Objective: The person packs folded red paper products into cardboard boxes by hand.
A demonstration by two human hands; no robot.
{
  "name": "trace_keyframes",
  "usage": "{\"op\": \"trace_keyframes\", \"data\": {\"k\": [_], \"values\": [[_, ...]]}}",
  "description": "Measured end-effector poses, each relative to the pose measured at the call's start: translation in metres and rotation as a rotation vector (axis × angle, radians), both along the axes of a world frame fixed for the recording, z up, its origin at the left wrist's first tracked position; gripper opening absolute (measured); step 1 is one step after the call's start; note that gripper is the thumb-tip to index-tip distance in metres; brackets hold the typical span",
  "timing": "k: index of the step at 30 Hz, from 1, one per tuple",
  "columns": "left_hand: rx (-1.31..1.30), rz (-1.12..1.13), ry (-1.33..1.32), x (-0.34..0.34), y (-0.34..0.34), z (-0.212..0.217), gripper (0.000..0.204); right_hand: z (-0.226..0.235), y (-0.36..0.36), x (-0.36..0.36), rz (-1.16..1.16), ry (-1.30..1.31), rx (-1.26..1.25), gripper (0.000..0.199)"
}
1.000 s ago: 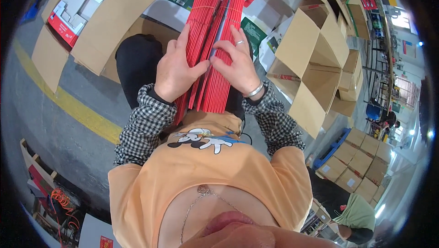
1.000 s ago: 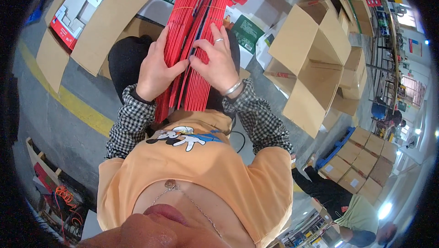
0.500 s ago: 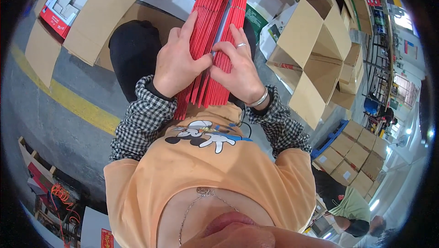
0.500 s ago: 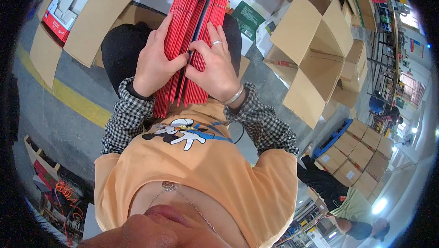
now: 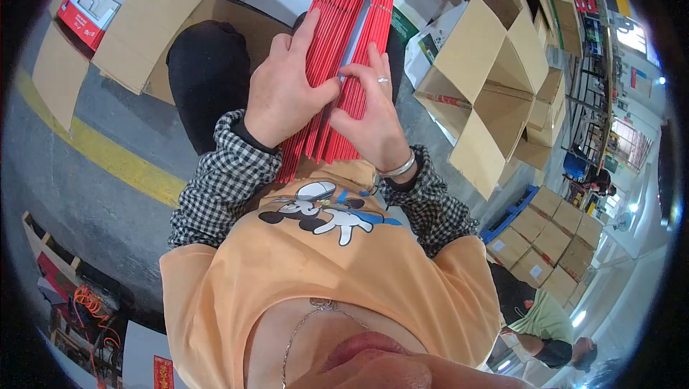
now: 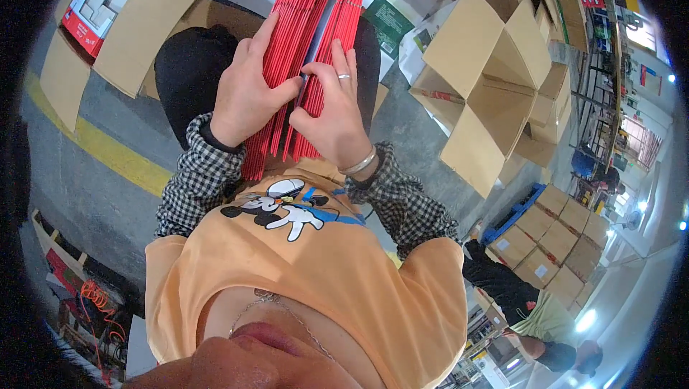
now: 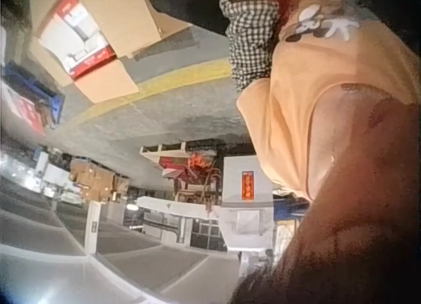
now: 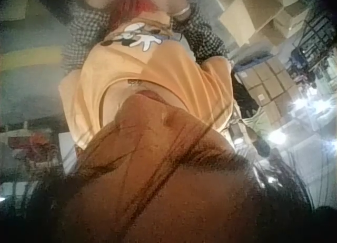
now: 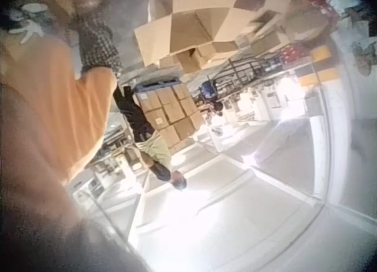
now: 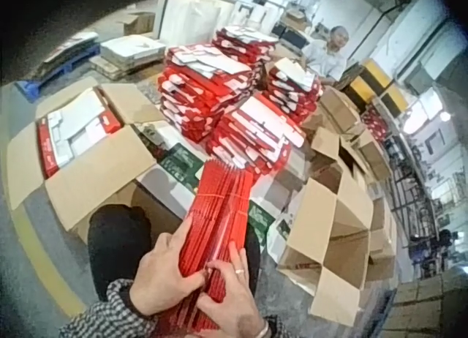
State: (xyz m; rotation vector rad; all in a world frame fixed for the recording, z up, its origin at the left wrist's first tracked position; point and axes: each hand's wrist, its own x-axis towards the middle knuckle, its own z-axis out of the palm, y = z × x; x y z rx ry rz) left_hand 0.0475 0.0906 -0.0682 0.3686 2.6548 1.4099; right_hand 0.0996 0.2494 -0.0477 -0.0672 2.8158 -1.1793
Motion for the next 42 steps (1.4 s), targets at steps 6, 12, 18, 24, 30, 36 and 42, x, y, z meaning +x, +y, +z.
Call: {"op": "trace_keyframes", "data": {"k": [6, 12, 18, 24, 30, 36, 42], "values": [[-0.007, 0.012, -0.005, 0.001, 0.002, 0.002, 0.084, -0.007, -0.013, 0.001, -0.072, 0.079, 0.024, 0.046], [-0.039, 0.007, -0.026, 0.001, 0.001, 0.002, 0.083, -0.010, -0.016, 0.000, -0.102, 0.157, 0.054, 0.039], [-0.032, -0.001, -0.040, -0.002, 0.000, 0.005, 0.083, -0.005, -0.005, -0.011, -0.036, 0.186, 0.084, 0.028], [0.028, -0.010, 0.028, -0.003, -0.004, -0.005, 0.084, 0.015, 0.010, -0.025, 0.194, 0.229, 0.270, 0.028], [0.077, -0.038, 0.035, -0.003, -0.007, -0.006, 0.085, 0.023, 0.029, -0.045, 0.548, 0.192, 0.270, 0.029], [0.103, -0.033, 0.057, -0.007, -0.011, -0.013, 0.084, 0.020, 0.032, -0.060, 0.628, 0.185, 0.164, 0.030], [0.104, -0.047, 0.069, -0.008, -0.011, -0.013, 0.085, 0.025, 0.031, -0.065, 0.704, 0.217, 0.216, 0.024]]}}
